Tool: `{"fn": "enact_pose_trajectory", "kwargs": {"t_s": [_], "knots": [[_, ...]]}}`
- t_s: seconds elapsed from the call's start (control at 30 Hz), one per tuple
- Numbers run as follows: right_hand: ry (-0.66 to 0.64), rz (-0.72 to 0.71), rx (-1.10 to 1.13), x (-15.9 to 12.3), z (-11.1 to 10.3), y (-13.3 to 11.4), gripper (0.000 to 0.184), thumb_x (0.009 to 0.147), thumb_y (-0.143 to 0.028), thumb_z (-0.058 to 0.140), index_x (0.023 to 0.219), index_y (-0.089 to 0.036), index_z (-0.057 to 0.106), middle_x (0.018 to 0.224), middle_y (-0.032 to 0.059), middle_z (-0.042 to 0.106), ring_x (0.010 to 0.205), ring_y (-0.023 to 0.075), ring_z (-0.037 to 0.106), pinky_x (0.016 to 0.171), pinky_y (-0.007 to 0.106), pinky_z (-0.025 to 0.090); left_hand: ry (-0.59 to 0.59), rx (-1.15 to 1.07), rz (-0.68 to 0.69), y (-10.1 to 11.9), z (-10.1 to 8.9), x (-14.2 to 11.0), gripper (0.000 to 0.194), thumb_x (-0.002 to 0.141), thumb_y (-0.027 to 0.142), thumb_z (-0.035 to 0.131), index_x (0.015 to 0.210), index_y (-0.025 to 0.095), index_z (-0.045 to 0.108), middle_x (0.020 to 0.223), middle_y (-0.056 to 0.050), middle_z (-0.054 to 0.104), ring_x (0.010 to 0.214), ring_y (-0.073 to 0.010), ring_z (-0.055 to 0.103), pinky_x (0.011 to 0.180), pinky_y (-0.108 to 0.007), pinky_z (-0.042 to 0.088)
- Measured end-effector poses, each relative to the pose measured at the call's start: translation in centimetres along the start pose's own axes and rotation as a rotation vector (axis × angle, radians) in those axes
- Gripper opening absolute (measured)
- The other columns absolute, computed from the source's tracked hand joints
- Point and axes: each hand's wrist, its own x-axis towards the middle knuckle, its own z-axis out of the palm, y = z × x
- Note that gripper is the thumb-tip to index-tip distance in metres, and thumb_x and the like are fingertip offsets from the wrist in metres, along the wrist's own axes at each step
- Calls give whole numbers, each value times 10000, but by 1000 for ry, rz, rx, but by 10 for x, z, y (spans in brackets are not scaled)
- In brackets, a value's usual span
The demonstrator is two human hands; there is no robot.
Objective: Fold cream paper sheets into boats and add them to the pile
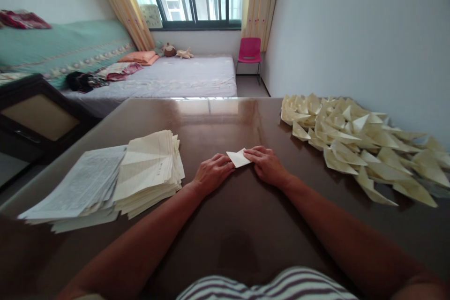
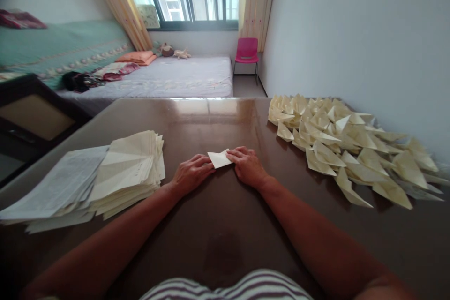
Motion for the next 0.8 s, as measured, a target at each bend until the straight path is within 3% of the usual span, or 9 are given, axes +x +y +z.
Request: {"fn": "enact_pose_trajectory", "kwargs": {"t_s": [0.2,0.33,0.4,0.5,0.63,0.8], "knots": [[123,39,92,4,2,-1,619,768,-17,393,1349,-197,506,1302,55,597,1225,206,438,1012,384,337,-20,153,71,6,-6,-1,207,966,245,430,994,240,635,927,-31,606,955,-158,532,719,-242,447],[188,-36,104,4,-4,-12,758,731,-45,408,1473,-151,297,1458,88,429,1305,228,357,1063,401,310,-32,197,59,10,-9,-2,179,962,245,433,1021,229,601,900,-40,561,944,-179,512,705,-262,433],[173,-95,69,3,-8,-18,758,744,-61,410,1482,-161,274,1516,90,332,1339,243,316,1076,423,295,-47,180,61,11,-10,-2,182,957,238,440,1069,228,583,934,-50,557,979,-190,505,718,-270,437],[144,-180,8,2,-13,-24,667,786,-77,417,1433,-231,379,1537,63,297,1365,251,284,1090,451,269,-81,153,74,13,-10,-3,207,956,234,437,1117,223,566,982,-60,554,1021,-199,496,747,-281,446],[132,-236,-28,2,-15,-24,397,847,-125,459,1190,-273,596,1451,10,451,1357,229,307,1117,465,214,-120,145,81,12,-9,-3,238,964,258,425,1155,235,565,982,-53,556,1009,-197,495,758,-287,453],[181,-137,-5,2,-11,-13,165,842,-154,531,910,-247,649,1289,-10,608,1315,224,372,1116,454,206,-81,120,-47,6,-8,-4,238,946,248,464,1139,252,602,993,-58,573,996,-199,497,738,-280,453]]}}
